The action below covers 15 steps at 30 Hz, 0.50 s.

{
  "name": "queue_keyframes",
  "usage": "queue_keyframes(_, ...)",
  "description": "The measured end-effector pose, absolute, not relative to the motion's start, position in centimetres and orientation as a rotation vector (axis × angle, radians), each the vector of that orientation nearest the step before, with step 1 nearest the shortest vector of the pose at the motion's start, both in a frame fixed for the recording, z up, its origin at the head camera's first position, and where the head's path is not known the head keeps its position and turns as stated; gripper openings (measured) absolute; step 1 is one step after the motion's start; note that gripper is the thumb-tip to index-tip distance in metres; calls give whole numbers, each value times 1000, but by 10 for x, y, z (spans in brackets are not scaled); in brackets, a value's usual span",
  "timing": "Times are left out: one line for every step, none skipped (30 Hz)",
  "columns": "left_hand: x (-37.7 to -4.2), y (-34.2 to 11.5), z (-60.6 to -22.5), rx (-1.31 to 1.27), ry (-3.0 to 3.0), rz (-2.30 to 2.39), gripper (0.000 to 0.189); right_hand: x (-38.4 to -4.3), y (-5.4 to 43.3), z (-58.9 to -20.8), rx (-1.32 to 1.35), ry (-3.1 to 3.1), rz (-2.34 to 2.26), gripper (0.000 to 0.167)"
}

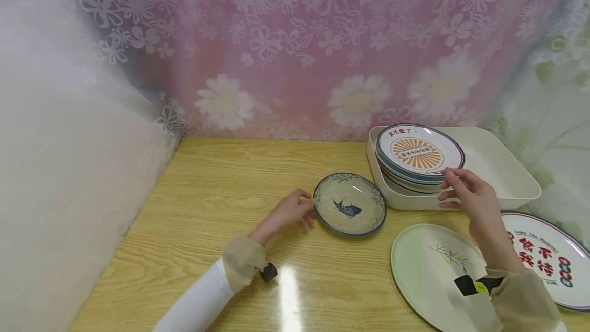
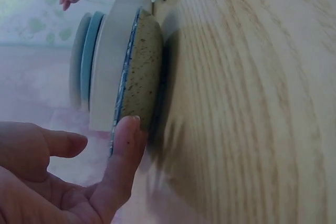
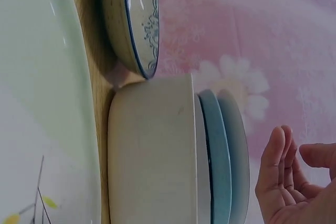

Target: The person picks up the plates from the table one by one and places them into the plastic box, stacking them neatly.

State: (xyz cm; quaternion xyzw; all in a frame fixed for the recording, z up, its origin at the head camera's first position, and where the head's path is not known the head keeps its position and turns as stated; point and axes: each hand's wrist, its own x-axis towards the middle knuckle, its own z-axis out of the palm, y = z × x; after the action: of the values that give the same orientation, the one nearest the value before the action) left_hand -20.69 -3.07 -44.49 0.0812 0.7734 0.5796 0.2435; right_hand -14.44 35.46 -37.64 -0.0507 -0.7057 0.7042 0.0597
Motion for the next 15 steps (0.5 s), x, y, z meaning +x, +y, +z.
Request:
queue_keyframes(-208, -28, -447, 214, 2097, 1578, 41, -143, 351, -377, -132, -2156, 2122, 13)
queue_keyframes(-209, -26, -449, 211, 2082, 1578, 42, -142, 348, -378, -114, -2179, 2109, 13)
queue_keyframes(-209, -24, -451, 206, 2062, 1579, 42, -140, 345, -379, -89, -2193, 2107, 13)
queue_keyframes(-210, -22, -452, 205, 2037, 1582, 42, -139, 341, -380, -69, -2211, 2104, 13)
queue_keyframes(-210, -21, -454, 205, 2010, 1584, 42, -138, 338, -382, -56, -2229, 2102, 12)
queue_keyframes(-211, -19, -456, 209, 1981, 1592, 42, -138, 335, -383, -43, -2250, 2096, 12)
queue_keyframes(-212, -17, -458, 202, 1949, 1599, 41, -137, 332, -384, -35, -2276, 2085, 12)
queue_keyframes(-212, -16, -460, 203, 1928, 1604, 41, -136, 330, -386, -29, -2305, 2067, 12)
queue_keyframes(-213, -14, -462, 200, 1905, 1612, 40, -135, 327, -387, -23, -2331, 2050, 12)
queue_keyframes(-213, -13, -464, 199, 1890, 1622, 39, -135, 325, -388, -19, -2359, 2027, 13)
queue_keyframes(-214, -12, -465, 194, 1880, 1634, 38, -134, 323, -389, -12, -2385, 2003, 13)
queue_keyframes(-214, -11, -467, 189, 1875, 1648, 38, -134, 321, -390, -6, -2416, 1968, 14)
queue_keyframes(-215, -10, -468, 182, 1870, 1660, 37, -134, 318, -391, -2, -2437, 1946, 13)
queue_keyframes(-215, -10, -469, 182, 1865, 1672, 37, -134, 316, -392, 5, -2452, 1930, 14)
queue_keyframes(-216, -9, -469, 180, 1855, 1686, 37, -134, 315, -393, 9, -2467, 1918, 13)
